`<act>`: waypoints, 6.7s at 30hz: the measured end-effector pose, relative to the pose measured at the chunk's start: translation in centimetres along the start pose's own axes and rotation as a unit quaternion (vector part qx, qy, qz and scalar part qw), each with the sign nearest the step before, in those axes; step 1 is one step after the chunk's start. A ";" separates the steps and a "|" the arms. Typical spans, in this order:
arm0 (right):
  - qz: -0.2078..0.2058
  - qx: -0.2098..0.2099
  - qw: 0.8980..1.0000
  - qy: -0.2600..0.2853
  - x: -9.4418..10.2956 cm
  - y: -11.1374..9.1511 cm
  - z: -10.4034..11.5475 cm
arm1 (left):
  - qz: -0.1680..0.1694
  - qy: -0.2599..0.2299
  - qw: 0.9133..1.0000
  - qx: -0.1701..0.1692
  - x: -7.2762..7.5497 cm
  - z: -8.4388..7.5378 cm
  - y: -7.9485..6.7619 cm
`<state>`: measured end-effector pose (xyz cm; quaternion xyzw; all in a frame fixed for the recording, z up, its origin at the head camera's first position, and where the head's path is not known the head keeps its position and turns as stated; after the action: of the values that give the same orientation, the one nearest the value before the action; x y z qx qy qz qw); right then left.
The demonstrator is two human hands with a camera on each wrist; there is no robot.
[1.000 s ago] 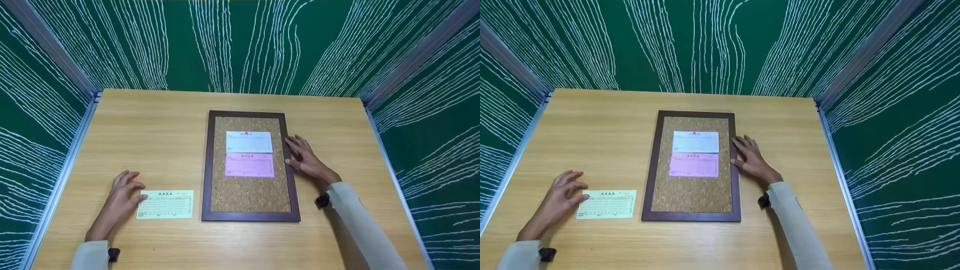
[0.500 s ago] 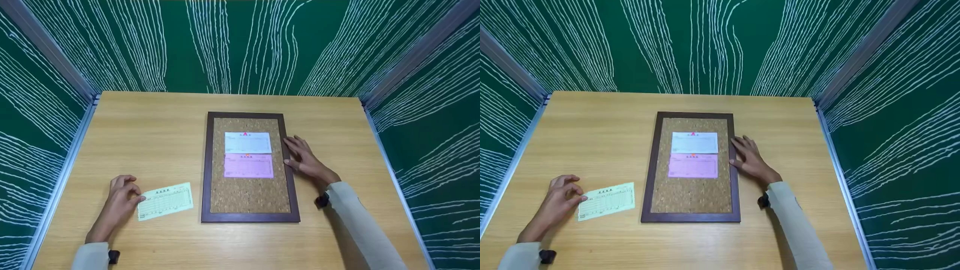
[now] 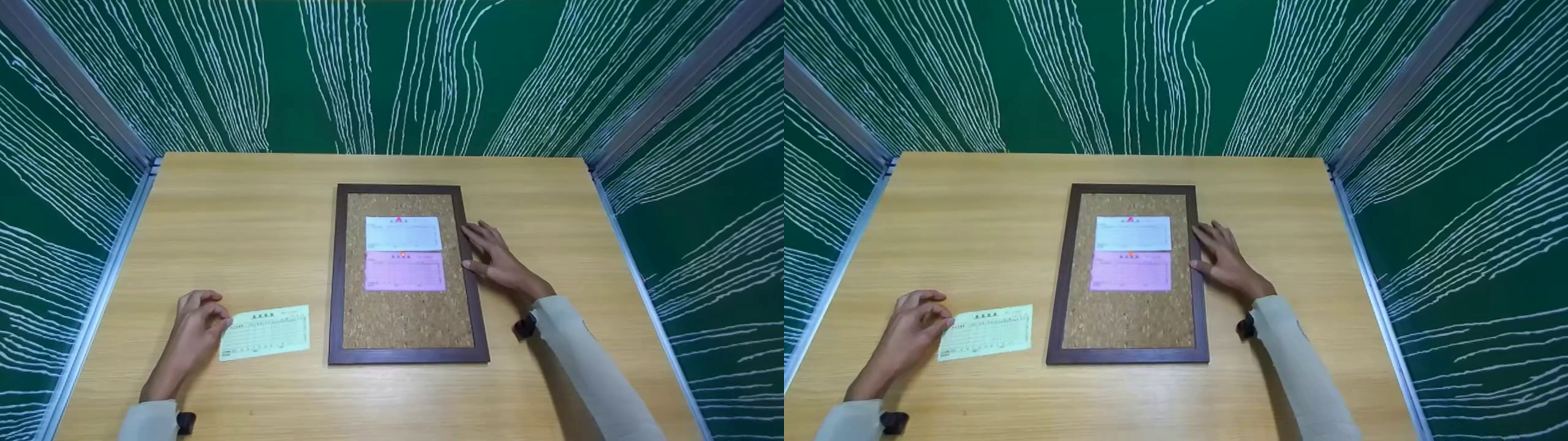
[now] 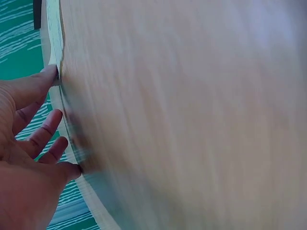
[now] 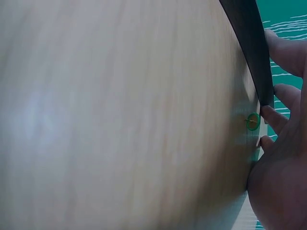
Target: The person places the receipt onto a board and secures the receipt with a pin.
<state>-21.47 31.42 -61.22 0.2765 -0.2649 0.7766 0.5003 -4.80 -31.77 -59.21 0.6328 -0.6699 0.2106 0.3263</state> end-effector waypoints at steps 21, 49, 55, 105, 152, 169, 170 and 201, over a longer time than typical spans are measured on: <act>-0.003 0.007 1.000 0.002 0.0 -0.1 -0.1 | -0.011 -0.008 1.000 -0.002 1.0 -2.6 1.3; 0.009 -0.022 1.000 0.003 0.1 -0.4 0.0 | 0.010 -0.117 0.993 0.033 1.8 -4.6 2.1; 0.005 -0.010 1.000 0.002 0.0 -0.3 -0.1 | 0.015 -0.139 0.989 0.047 2.0 -5.0 2.4; -0.009 0.014 1.000 -0.005 -0.1 -0.2 -0.2 | -0.008 -0.212 0.977 0.034 0.3 -7.6 4.7; -0.004 0.002 1.000 0.003 -0.1 -0.2 -0.1 | 0.028 -0.279 0.960 0.012 -6.5 -10.9 7.7; 0.004 -0.017 1.000 -0.001 0.0 -0.4 0.2 | 0.041 -0.294 0.955 0.021 -7.9 -11.5 8.3; 0.005 -0.018 1.000 0.000 0.0 -0.4 0.2 | 0.042 -0.293 0.955 0.020 -7.9 -11.5 8.3; 0.009 -0.012 1.000 0.003 0.0 -0.3 0.0 | 0.045 -0.298 0.954 -0.005 -8.7 -12.1 8.6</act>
<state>-21.20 31.58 -61.16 0.2655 -0.2752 0.7788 0.4972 -11.28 -16.24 -55.76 0.6340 -0.7657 0.0238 0.1057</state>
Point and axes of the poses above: each hand's wrist, its own y-axis towards the middle knuckle, its own x-axis out of the back of the hand, z = x × y, the point moved 1 cm from there along y, towards the middle knuckle, and after that the axes turned 8 degrees about -x, right-handed, at the moved point
